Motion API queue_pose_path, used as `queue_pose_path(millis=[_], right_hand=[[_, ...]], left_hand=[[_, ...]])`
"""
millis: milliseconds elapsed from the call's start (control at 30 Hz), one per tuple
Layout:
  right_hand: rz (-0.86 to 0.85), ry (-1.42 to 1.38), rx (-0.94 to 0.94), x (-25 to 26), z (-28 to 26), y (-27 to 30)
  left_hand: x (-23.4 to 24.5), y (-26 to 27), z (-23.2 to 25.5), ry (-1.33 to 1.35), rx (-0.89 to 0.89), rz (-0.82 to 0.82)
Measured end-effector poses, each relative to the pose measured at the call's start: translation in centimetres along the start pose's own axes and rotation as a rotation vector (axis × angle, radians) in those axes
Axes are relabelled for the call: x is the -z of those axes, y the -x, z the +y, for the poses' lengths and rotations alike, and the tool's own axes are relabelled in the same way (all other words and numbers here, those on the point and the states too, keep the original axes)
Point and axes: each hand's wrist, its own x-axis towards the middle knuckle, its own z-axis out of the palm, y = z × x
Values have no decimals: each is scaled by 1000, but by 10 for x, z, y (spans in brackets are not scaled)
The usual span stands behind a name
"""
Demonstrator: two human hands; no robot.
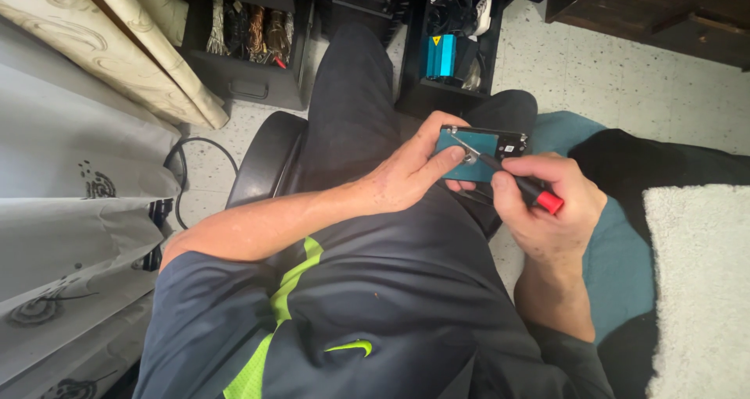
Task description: Removing screws and disassembling a computer hard drive.
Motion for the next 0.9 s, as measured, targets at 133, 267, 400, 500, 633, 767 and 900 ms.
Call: queue_pose_path(millis=[133,267,400,500,633,767,900], right_hand=[[-5,-17,57,-2,-1,0],[-1,1,70,-4,-2,-1],[2,5,59,-5,-3,-2],[4,18,54,-6,-3,-2],[0,50,57,-8,-3,-2],[1,48,71,-8,-2,-3],[0,41,101,-9,-1,-3]], left_hand=[[-2,0,4,-28,15,29],[-3,-1,1,-62,18,53],[-4,-1,2,-80,17,71],[-5,-1,2,-88,24,85],[-4,-1,6,-96,36,88],[-3,-1,7,-99,36,83],[-4,-2,8,-93,44,90]])
